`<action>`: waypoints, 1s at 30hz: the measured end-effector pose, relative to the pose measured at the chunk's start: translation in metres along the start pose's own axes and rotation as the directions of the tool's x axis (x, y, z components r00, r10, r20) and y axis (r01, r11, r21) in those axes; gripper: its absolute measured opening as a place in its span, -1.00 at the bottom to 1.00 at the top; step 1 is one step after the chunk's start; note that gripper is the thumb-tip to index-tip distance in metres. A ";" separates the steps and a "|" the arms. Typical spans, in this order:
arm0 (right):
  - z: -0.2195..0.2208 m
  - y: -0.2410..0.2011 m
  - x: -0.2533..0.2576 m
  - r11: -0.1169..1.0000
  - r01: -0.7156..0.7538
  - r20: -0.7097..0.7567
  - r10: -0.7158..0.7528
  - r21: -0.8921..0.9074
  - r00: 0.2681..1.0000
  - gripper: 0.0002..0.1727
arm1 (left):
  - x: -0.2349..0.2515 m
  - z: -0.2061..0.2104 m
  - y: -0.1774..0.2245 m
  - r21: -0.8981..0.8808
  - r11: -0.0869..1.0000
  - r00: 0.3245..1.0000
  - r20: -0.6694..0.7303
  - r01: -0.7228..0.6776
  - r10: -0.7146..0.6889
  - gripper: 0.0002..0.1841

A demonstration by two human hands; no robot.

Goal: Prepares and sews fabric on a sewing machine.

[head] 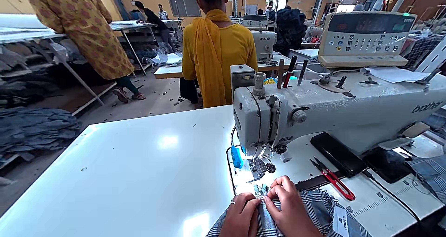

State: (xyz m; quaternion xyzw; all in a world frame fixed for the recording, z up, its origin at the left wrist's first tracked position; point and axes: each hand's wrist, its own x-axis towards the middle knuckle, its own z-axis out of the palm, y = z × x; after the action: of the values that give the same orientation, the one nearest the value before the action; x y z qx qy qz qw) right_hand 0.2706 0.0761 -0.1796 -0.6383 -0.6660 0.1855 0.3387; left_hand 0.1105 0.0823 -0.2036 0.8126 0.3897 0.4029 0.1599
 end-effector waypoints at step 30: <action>0.000 0.011 -0.033 0.864 0.355 0.079 -0.350 -0.357 0.933 -0.62 | -0.010 -0.012 0.002 0.367 0.911 0.976 0.176 -0.187 0.129 -0.65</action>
State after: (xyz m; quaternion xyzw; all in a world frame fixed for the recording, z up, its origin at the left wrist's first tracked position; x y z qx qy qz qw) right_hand 0.2777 0.0449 -0.1942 -0.5565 -0.7959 -0.0027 0.2384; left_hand 0.0985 0.0723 -0.2005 0.8847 0.3804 0.2694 -0.0060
